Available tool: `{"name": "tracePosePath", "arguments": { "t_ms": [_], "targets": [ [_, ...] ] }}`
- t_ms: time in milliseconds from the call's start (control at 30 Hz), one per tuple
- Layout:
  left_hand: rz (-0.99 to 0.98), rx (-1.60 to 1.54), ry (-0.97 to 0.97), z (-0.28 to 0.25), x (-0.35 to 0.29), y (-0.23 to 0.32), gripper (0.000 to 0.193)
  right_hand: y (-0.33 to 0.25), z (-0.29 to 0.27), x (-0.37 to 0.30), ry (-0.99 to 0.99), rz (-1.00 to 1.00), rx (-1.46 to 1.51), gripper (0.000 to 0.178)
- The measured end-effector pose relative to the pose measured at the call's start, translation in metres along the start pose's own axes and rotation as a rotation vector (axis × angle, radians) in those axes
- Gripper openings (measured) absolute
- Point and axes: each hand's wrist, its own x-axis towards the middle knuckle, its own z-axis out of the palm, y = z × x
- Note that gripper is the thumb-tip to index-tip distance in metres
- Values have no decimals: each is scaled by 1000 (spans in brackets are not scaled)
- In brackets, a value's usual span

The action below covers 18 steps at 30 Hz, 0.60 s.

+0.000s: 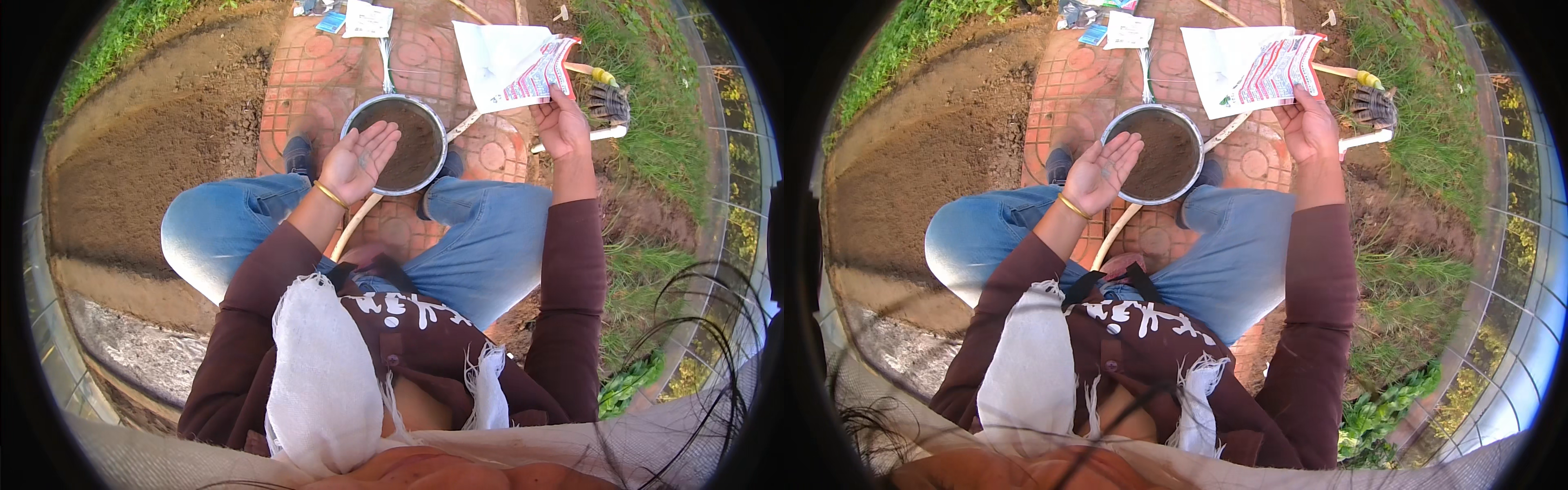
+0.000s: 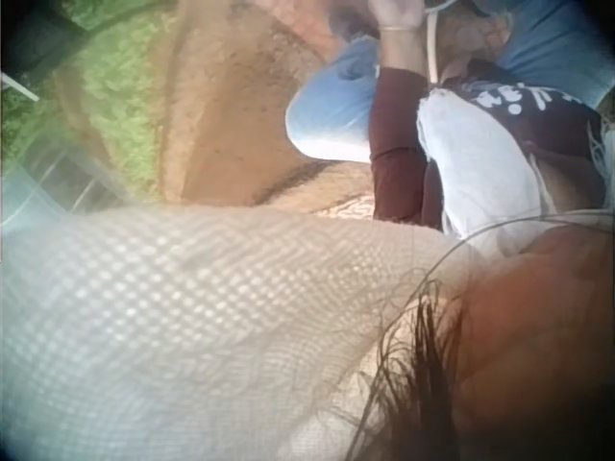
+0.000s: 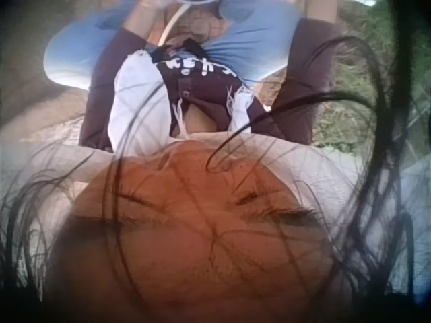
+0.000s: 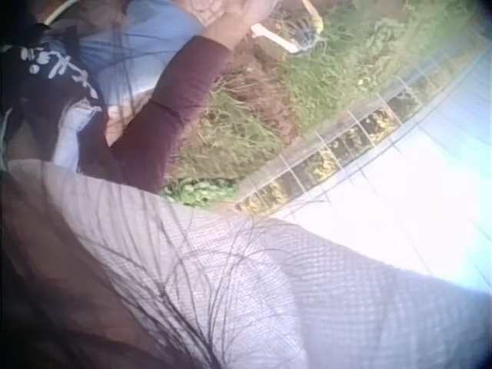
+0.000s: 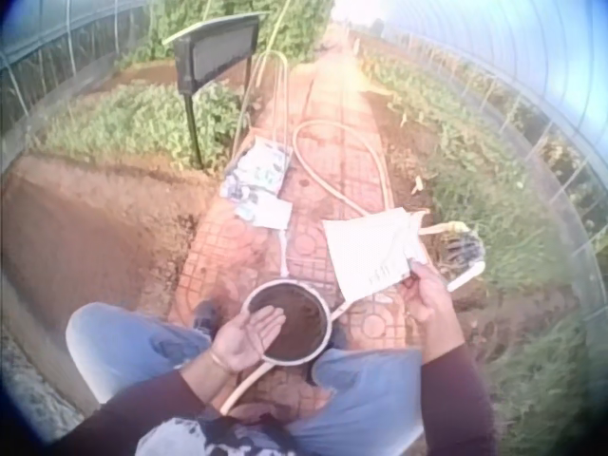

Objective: The person mixes soil in a metal bowl with their hand, then opens a seed packet and pours the seeds into the bowl. They continue to mix the seeds into the soil by hand.

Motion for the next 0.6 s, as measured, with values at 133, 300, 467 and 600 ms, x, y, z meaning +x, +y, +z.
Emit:
{"name": "tracePosePath", "arguments": {
  "t_ms": [133, 300, 467, 600],
  "targets": [
    [-8, -68, -100, 20, -8, 10, 48, 5, 49, 9, -92, -69, 97, 22],
    [21, -1, -133, 63, -22, 73, 38, 57, 54, 89, -19, 87, -61, 22],
    [278, -41, -217, 93, -34, 156, 33, 216, 76, 134, 15, 403, -10, 12],
    [359, -26, -220, 87, -28, 165, 34, 326, 108, 134, 49, 547, 124, 17]
  ]
}}
